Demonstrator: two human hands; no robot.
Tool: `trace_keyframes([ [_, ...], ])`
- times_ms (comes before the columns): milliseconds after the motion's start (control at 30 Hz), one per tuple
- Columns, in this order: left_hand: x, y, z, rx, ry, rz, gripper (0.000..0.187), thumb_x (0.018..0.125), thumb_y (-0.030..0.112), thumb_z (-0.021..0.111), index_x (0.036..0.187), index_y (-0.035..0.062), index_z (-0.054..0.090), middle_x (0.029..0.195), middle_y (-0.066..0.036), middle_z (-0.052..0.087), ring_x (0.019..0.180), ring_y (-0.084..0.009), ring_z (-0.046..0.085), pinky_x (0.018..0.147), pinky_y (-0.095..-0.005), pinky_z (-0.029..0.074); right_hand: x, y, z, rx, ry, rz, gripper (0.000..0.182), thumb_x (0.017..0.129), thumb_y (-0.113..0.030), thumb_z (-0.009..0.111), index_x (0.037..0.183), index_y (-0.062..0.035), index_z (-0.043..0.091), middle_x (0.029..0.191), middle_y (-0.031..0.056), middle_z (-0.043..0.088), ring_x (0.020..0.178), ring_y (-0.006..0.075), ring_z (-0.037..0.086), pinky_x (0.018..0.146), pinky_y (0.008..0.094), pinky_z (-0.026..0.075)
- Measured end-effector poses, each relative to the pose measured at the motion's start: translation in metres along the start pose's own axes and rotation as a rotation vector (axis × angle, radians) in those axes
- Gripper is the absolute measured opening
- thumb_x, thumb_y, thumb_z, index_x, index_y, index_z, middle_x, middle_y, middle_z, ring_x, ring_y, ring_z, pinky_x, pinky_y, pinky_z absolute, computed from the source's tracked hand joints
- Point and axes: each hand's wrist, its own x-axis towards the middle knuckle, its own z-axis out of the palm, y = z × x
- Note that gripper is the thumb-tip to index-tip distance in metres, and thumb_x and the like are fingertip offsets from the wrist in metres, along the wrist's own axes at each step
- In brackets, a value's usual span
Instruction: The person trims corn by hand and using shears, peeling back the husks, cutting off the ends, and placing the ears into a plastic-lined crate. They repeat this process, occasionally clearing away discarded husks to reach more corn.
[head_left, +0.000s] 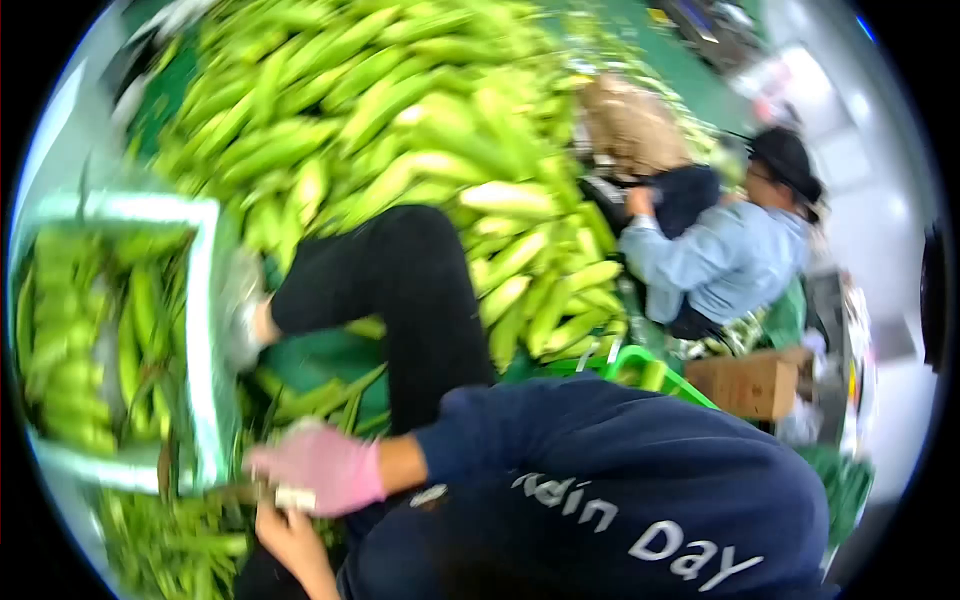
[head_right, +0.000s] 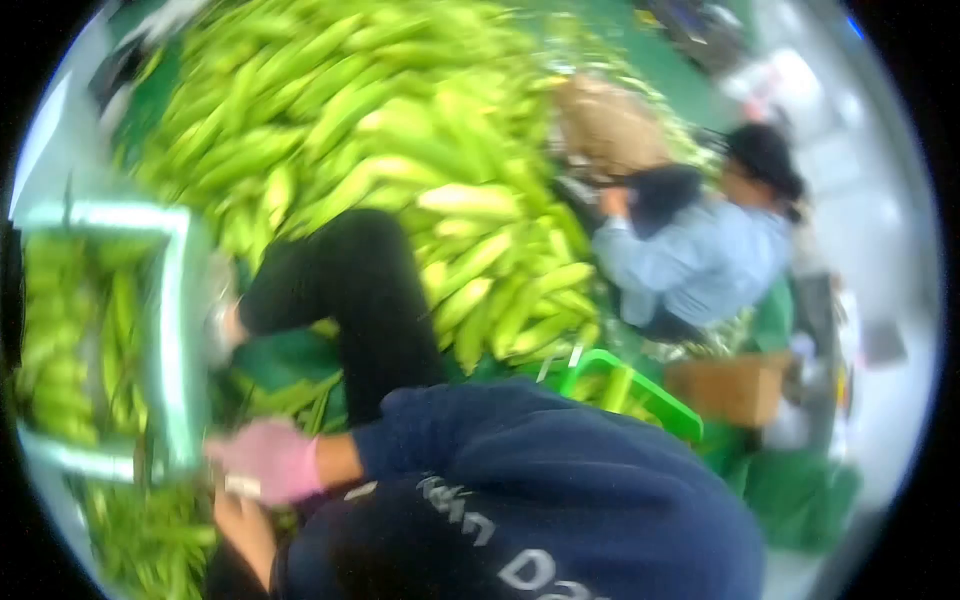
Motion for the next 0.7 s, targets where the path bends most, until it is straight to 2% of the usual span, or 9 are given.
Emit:
trace_keyframes([
  [67,-0.005,0.010,-0.006,-0.203,-0.005,-0.097,0.014,0.089,0.000,0.053,0.098,-0.0061,0.062,0.076,0.000,0.055,0.068,-0.0064,0.042,0.056,-0.0259,0.036,0.000,-0.014,-0.035,0.291,-0.003,0.181,0.043,0.082,-0.028,0.068,0.119,-0.0096,0.055,0.100,0.0208,0.064,0.092,0.0395,0.066,0.078,0.0440,0.055],
  [100,-0.005,0.017,-0.011,-0.231,-0.038,-0.126,0.007,0.093,0.002,0.053,0.092,-0.0027,0.058,0.072,0.002,0.050,0.068,-0.0052,0.045,0.055,-0.0250,0.037,-0.001,0.006,-0.017,0.310,0.189,-0.011,0.051,0.082,-0.023,0.070,0.128,-0.0100,0.053,0.107,0.0189,0.064,0.086,0.0356,0.069,0.076,0.0423,0.056],
  [133,-0.006,0.034,-0.011,-0.330,-0.014,-0.210,0.011,0.096,0.005,0.052,0.093,-0.0023,0.059,0.073,0.002,0.052,0.068,-0.0048,0.049,0.055,-0.0249,0.040,0.006,0.001,-0.031,0.565,0.127,-0.019,0.057,0.082,-0.016,0.070,0.136,-0.0102,0.050,0.103,0.0105,0.064,0.066,0.0229,0.066,0.058,0.0373,0.055],
  [167,-0.004,0.049,-0.009,-0.472,0.001,-0.202,0.012,0.097,0.008,0.053,0.094,-0.0019,0.060,0.073,0.001,0.054,0.065,-0.0059,0.052,0.055,-0.0252,0.044,-0.001,-0.012,-0.056,0.768,-0.119,0.358,0.057,0.081,-0.013,0.067,0.135,-0.0100,0.048,0.093,0.0104,0.061,0.056,0.0195,0.060,0.049,0.0342,0.052],
  [200,-0.005,0.053,-0.011,-0.527,-0.010,-0.204,0.015,0.098,0.011,0.053,0.094,-0.0020,0.060,0.072,0.000,0.056,0.063,-0.0072,0.053,0.055,-0.0254,0.045,-0.004,-0.017,-0.065,0.991,-0.149,0.397,0.062,0.082,-0.007,0.066,0.141,-0.0122,0.047,0.095,-0.0001,0.058,0.051,0.0060,0.052,0.035,0.0194,0.039],
  [300,0.007,0.033,-0.015,-1.129,0.077,-0.077,0.026,0.101,0.019,0.048,0.094,-0.0020,0.061,0.073,-0.004,0.060,0.059,-0.0112,0.056,0.055,-0.0251,0.045,-0.001,-0.003,-0.073,0.994,0.043,0.321,0.060,0.086,-0.013,0.062,0.142,-0.0006,0.042,0.091,0.0013,0.056,0.058,0.0099,0.054,0.050,0.0220,0.047],
  [500,0.008,0.069,-0.024,-0.703,0.145,-0.147,0.015,0.098,0.008,0.055,0.100,-0.0058,0.062,0.079,-0.007,0.064,0.062,-0.0128,0.058,0.059,-0.0265,0.047,0.004,-0.035,-0.087,0.878,0.057,0.394,0.065,0.089,-0.017,0.068,0.144,-0.0003,0.040,0.083,0.0034,0.057,0.069,0.0098,0.055,0.055,0.0227,0.047],
  [567,0.014,0.068,-0.016,-0.341,0.198,0.158,0.012,0.094,0.006,0.057,0.091,-0.0054,0.058,0.072,-0.012,0.054,0.060,-0.0202,0.055,0.057,-0.0311,0.044,0.008,-0.044,-0.075,0.793,0.016,0.329,0.070,0.084,-0.018,0.076,0.144,-0.0030,0.042,0.081,0.0000,0.056,0.068,0.0068,0.052,0.060,0.0214,0.044],
  [700,0.006,0.059,-0.012,-0.241,0.115,0.087,0.012,0.093,0.004,0.058,0.085,-0.0038,0.055,0.069,-0.015,0.047,0.060,-0.0279,0.052,0.055,-0.0349,0.040,0.019,-0.044,-0.060,0.228,0.097,0.160,0.054,0.084,-0.022,0.075,0.130,-0.0087,0.052,0.097,0.0145,0.070,0.090,0.0351,0.070,0.073,0.0394,0.055],
])
